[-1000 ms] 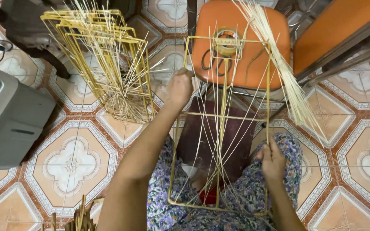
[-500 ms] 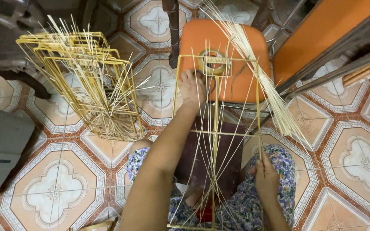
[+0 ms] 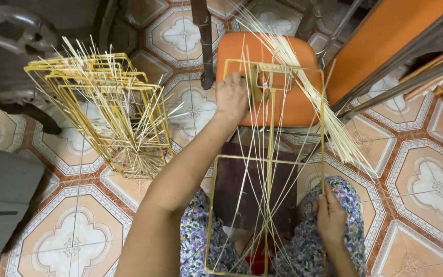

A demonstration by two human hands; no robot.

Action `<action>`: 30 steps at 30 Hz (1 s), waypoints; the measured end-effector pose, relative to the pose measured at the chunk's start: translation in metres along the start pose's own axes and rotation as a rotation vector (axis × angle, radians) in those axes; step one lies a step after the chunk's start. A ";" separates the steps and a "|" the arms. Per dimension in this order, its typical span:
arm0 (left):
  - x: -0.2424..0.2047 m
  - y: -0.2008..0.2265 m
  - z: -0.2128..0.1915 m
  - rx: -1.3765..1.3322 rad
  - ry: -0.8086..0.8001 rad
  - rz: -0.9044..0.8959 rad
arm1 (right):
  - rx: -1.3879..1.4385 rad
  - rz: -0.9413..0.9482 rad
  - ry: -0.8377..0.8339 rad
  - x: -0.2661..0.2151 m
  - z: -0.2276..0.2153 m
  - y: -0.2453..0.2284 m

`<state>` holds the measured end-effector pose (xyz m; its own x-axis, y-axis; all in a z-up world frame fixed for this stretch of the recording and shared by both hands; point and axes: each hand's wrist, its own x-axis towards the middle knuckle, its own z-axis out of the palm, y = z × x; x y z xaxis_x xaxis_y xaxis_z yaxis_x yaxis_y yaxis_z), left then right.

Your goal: The person is weaving thin bamboo strips to construct a square-based structure, possibly a lantern frame or basket component.

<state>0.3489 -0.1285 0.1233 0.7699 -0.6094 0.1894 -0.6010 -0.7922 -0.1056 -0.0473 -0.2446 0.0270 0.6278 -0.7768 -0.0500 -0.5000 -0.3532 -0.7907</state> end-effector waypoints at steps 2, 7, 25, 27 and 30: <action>0.002 -0.001 0.004 0.046 0.073 0.032 | 0.010 0.059 0.013 -0.002 -0.007 -0.001; 0.007 -0.017 0.007 0.043 0.214 0.043 | -0.040 -0.004 -0.007 0.004 0.000 0.018; -0.172 -0.165 -0.059 -1.705 0.953 -0.598 | -0.207 -0.062 -0.109 0.010 -0.006 0.002; -0.201 -0.193 -0.073 -1.642 1.057 -0.577 | -0.255 -0.045 -0.128 0.007 -0.012 -0.009; -0.241 -0.269 -0.075 -1.384 1.246 -0.427 | -0.293 0.039 -0.182 0.007 -0.016 -0.027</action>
<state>0.3087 0.2339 0.1787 0.7018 0.4557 0.5476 -0.6511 0.0982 0.7526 -0.0386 -0.2491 0.0575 0.6879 -0.6961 -0.2055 -0.6590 -0.4803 -0.5788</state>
